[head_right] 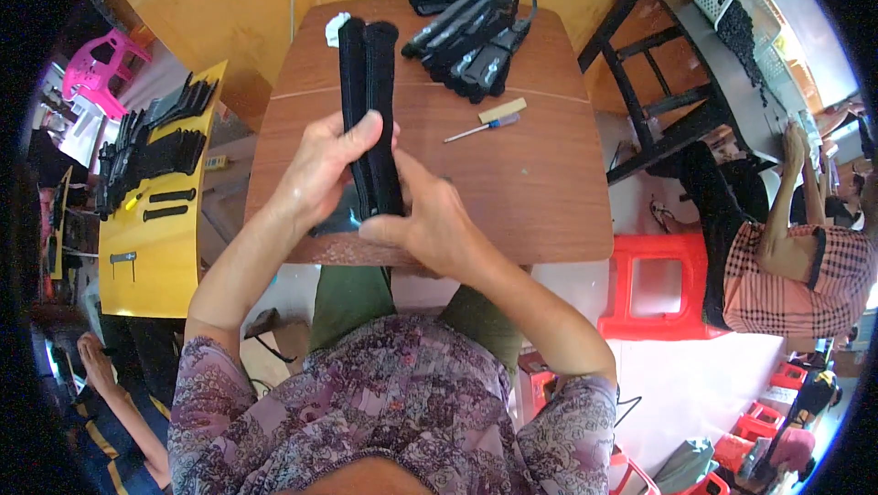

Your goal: The person is assembling hook-and-loop cable straps by peeling them from a backing and stacking them at a workbench.

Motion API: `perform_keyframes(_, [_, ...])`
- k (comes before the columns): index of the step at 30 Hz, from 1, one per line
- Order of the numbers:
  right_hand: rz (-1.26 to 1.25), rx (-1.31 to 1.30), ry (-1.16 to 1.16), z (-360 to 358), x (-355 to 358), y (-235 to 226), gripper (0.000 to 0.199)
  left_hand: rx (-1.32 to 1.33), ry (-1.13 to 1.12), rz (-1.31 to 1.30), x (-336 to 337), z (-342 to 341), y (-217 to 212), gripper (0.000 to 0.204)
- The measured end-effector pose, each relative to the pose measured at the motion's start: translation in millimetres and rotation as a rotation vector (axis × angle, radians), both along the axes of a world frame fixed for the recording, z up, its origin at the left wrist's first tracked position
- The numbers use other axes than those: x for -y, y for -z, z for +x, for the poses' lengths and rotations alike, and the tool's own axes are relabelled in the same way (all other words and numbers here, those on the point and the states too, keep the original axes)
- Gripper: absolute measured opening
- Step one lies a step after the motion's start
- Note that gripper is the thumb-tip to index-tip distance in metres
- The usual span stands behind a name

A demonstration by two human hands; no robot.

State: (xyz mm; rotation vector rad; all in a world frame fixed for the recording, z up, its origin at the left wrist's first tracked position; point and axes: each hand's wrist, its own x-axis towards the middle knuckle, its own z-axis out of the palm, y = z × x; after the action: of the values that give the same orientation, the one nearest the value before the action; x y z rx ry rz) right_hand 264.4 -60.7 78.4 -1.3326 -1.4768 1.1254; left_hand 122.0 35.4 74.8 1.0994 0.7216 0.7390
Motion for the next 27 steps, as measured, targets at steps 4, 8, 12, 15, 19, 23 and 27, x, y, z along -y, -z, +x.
perform_keyframes(4, [-0.114,0.037,-0.086,-3,15,-12,0.078,0.045,0.060,-0.010,14,-13,3,0.037])
perform_keyframes(8, [-0.129,-0.115,-0.134,0,23,-13,0.076,0.037,0.120,-0.052,18,-18,2,0.037])
perform_keyframes(12, [-0.263,-0.153,-0.022,14,12,-15,0.063,0.030,0.161,-0.099,22,-15,-5,0.040])
perform_keyframes(15, [-0.177,-0.243,0.032,8,9,-18,0.050,0.000,0.212,-0.118,29,-10,-6,0.043])
perform_keyframes(19, [-0.170,-0.309,-0.067,7,13,-17,0.046,-0.075,0.307,0.056,24,-17,-4,0.055])
perform_keyframes(23, [-0.130,-0.312,-0.239,8,29,-18,0.042,-0.185,0.395,0.109,43,-28,-23,0.060])
perform_keyframes(27, [-0.368,-0.332,-0.365,8,38,-25,0.041,-0.295,0.560,-0.039,47,-40,-44,0.073])
